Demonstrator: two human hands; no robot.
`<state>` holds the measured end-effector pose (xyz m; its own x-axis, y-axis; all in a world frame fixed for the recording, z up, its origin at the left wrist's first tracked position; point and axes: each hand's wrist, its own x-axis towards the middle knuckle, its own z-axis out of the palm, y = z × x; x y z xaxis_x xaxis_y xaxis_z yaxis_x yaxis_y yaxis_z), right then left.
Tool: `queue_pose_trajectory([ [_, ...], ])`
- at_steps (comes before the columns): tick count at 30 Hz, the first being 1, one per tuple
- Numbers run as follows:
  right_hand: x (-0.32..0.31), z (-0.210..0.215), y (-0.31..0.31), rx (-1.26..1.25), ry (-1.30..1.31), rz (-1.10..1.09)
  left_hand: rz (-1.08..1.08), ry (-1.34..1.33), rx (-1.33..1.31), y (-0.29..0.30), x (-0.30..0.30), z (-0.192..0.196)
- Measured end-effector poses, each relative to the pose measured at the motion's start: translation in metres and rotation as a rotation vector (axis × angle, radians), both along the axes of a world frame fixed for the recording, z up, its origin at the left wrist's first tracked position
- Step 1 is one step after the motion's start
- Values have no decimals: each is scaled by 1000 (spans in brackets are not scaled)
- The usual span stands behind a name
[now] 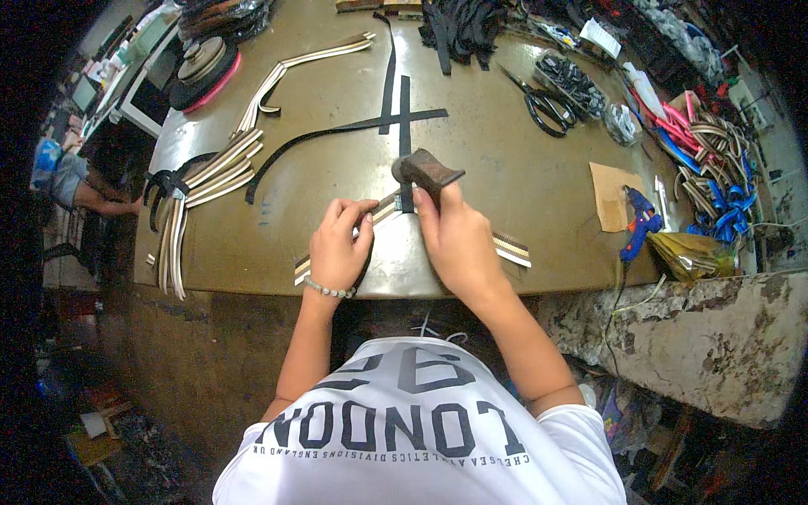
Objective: The person assembles hat bands by applying hot glue to black fabric strips and attaching them to curved wooden pieces. They repeatedly pick up the glue gun, apply adhesive, and press the fabric onto the wood, occasionally using a hammer to secure the attachment.
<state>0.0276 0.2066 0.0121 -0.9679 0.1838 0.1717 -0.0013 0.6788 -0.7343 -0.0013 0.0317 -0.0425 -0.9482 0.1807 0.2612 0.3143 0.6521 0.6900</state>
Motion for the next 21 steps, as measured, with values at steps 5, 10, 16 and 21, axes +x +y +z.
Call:
queue_pose_trajectory([
  [5,-20,-9,4,284,-253,84,18,21,-154,4,4,5],
  [10,-28,-22,75,453,30,-152,-12,35,-253,7,-1,16],
  [16,-13,-11,92,693,24,-232,-131,35,-190,15,-12,15],
  [21,-5,-40,34,410,314,451,-137,107,-236,14,-10,8],
])
